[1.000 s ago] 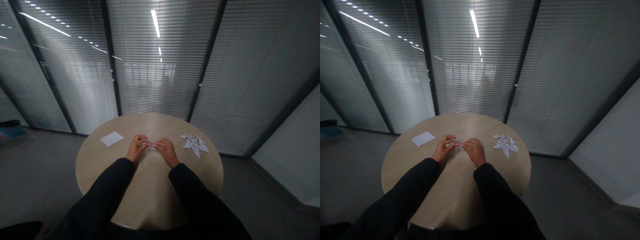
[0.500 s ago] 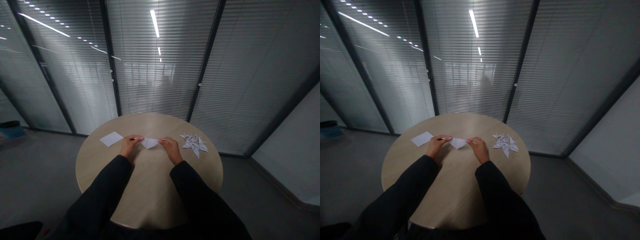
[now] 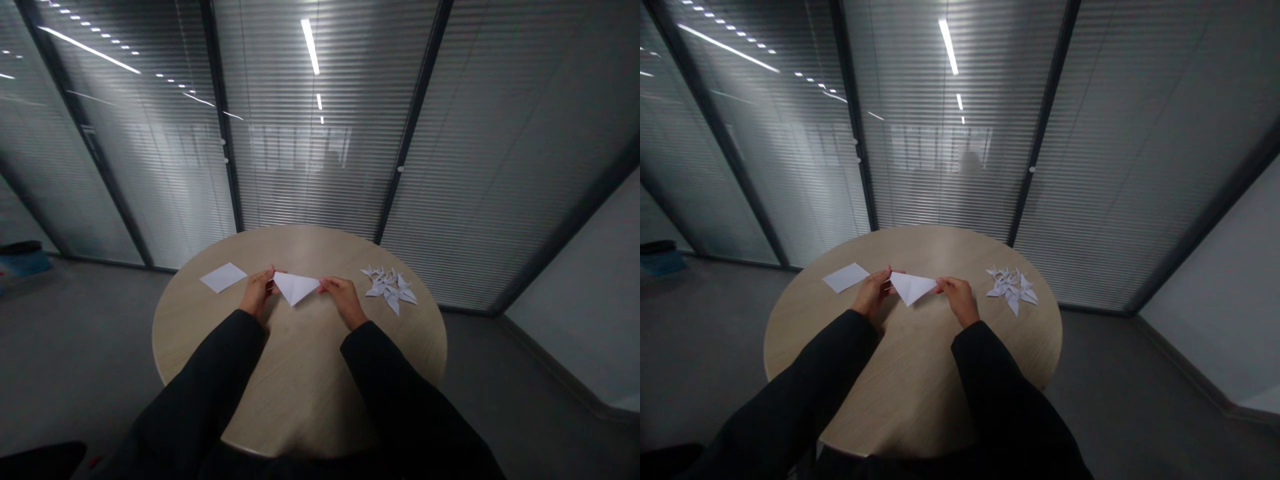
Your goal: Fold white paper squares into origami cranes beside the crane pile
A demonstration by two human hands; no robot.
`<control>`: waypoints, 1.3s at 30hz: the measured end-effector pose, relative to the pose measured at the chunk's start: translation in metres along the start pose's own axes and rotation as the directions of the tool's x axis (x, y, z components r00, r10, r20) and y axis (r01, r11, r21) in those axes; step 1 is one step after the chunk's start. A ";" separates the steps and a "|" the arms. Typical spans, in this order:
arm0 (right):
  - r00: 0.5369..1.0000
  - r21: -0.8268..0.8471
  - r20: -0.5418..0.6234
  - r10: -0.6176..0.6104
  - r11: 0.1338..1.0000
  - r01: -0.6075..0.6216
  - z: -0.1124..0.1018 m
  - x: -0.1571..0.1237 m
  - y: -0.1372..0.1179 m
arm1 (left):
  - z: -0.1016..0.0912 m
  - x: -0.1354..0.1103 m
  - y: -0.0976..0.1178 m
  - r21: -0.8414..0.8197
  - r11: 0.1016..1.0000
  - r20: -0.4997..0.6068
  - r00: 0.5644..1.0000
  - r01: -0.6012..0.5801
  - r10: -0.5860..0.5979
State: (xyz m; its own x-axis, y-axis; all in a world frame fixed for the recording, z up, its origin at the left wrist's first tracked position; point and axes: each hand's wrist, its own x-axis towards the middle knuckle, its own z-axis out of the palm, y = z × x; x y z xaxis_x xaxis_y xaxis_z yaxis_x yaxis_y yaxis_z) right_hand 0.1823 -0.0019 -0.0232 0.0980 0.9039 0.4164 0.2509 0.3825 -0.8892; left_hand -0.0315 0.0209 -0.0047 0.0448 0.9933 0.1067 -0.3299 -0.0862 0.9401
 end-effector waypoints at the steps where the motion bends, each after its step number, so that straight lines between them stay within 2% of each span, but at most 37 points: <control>1: 1.000 -0.001 -0.009 0.007 1.000 -0.007 0.000 0.000 0.000 | 0.000 0.000 0.000 0.001 1.000 -0.005 1.000 0.011 -0.011; 3: 0.998 -0.036 -0.052 -0.041 0.999 0.039 0.000 -0.002 -0.003 | 0.000 0.000 0.000 0.009 1.000 -0.025 0.999 0.027 -0.027; 5: 0.978 -0.144 -0.073 -0.196 0.972 0.185 0.000 -0.005 -0.008 | -0.001 -0.001 -0.001 0.018 0.999 -0.048 0.998 0.036 -0.035; 7: 0.933 -0.267 0.052 -0.355 0.896 0.356 0.001 -0.009 -0.013 | 0.000 -0.001 -0.001 0.029 0.999 -0.056 0.998 0.041 -0.040; 8: 0.912 -0.309 0.111 -0.394 0.859 0.409 0.002 -0.010 -0.015 | 0.001 -0.002 -0.002 0.039 0.998 -0.055 0.998 0.045 -0.043; 11: 0.870 -0.368 0.270 -0.413 0.791 0.490 0.007 -0.013 -0.016 | 0.003 -0.003 -0.004 0.077 0.995 -0.028 0.998 0.062 -0.060; 13: 0.852 -0.357 0.331 -0.406 0.782 0.511 0.010 -0.014 -0.015 | 0.004 -0.003 -0.005 0.097 0.992 0.007 0.996 0.083 -0.084; 16: 0.857 -0.300 0.352 -0.376 0.822 0.483 0.012 -0.015 -0.014 | 0.006 -0.004 -0.007 0.118 0.986 0.073 0.989 0.121 -0.131; 20: 0.901 -0.216 0.317 -0.297 0.902 0.374 0.012 -0.018 -0.020 | 0.009 -0.005 -0.011 0.076 0.990 0.167 0.977 0.123 -0.134; 27: 0.978 -0.203 0.041 -0.203 0.957 0.207 0.011 -0.013 -0.014 | 0.016 -0.008 -0.012 0.052 0.998 0.339 0.939 0.047 -0.061; 33: 0.990 -0.076 -0.119 -0.075 0.995 0.066 0.010 -0.004 0.002 | 0.010 -0.003 -0.016 0.136 0.991 0.363 0.930 0.002 -0.052; 36: 0.994 -0.046 -0.088 -0.067 0.997 0.063 0.008 -0.005 -0.001 | 0.008 0.000 -0.017 0.170 0.985 0.337 0.940 -0.015 -0.044; 39: 0.995 -0.051 0.042 -0.090 0.994 0.092 0.007 -0.009 -0.008 | 0.007 0.000 -0.016 0.183 0.982 0.355 0.935 -0.040 -0.028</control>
State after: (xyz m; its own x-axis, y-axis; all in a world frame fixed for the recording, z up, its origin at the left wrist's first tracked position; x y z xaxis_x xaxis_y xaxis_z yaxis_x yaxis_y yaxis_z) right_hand 0.1726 -0.0117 -0.0211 0.0343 0.8730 0.4865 0.3073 0.4540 -0.8363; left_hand -0.0193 0.0214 -0.0175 0.3855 0.9033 0.1885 -0.1537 -0.1385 0.9784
